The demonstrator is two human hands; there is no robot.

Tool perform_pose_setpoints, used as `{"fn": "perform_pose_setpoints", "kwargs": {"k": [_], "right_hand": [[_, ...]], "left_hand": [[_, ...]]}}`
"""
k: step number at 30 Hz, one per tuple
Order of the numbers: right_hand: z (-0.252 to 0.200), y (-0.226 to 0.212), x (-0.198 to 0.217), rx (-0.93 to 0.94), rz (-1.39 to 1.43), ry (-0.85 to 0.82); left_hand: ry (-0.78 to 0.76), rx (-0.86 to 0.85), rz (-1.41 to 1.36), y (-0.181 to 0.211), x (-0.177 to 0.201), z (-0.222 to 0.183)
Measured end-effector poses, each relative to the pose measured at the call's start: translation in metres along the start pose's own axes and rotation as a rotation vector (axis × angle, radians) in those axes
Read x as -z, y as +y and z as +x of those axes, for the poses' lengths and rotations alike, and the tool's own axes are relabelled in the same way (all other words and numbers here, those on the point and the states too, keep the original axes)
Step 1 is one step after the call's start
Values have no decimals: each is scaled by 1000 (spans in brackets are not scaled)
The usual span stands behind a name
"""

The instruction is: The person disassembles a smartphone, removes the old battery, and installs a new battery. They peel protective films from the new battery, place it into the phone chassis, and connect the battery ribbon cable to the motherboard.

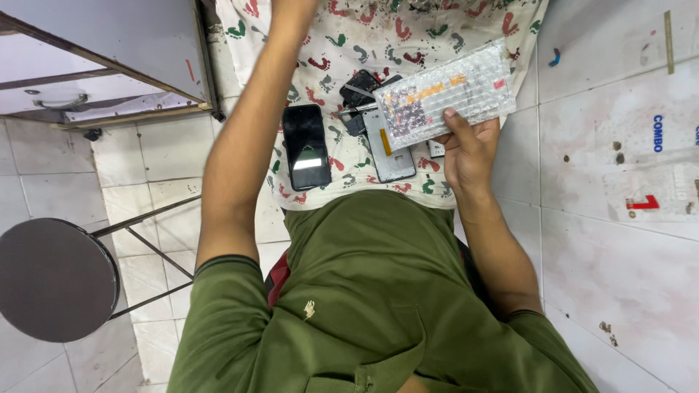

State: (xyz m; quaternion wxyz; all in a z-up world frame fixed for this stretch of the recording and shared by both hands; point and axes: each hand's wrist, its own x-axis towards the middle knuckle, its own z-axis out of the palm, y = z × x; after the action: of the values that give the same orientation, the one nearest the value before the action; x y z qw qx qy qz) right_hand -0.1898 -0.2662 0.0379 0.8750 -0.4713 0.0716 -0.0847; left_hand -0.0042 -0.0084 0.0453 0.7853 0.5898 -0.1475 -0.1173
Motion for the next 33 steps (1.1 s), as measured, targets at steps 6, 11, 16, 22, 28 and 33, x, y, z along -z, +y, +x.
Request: {"fn": "perform_pose_setpoints", "kwargs": {"k": [6, 11, 16, 22, 28, 33], "right_hand": [[-17, 0, -13, -194, 200, 7], [-47, 13, -34, -337, 225, -96], [-39, 5, -41, -342, 228, -241], [-12, 17, -23, -527, 364, -266], [4, 39, 11, -398, 206, -158], [17, 21, 33, -191, 35, -1]], "left_hand": [[-229, -136, 42, -23, -63, -112], [-118, -282, -96, -56, -93, -163], [-48, -375, -86, -32, -86, -145], [-146, -341, -16, -14, -64, -127], [25, -467, -55, 3, -38, -114], [370, -311, 46, -21, 24, -90]]}}
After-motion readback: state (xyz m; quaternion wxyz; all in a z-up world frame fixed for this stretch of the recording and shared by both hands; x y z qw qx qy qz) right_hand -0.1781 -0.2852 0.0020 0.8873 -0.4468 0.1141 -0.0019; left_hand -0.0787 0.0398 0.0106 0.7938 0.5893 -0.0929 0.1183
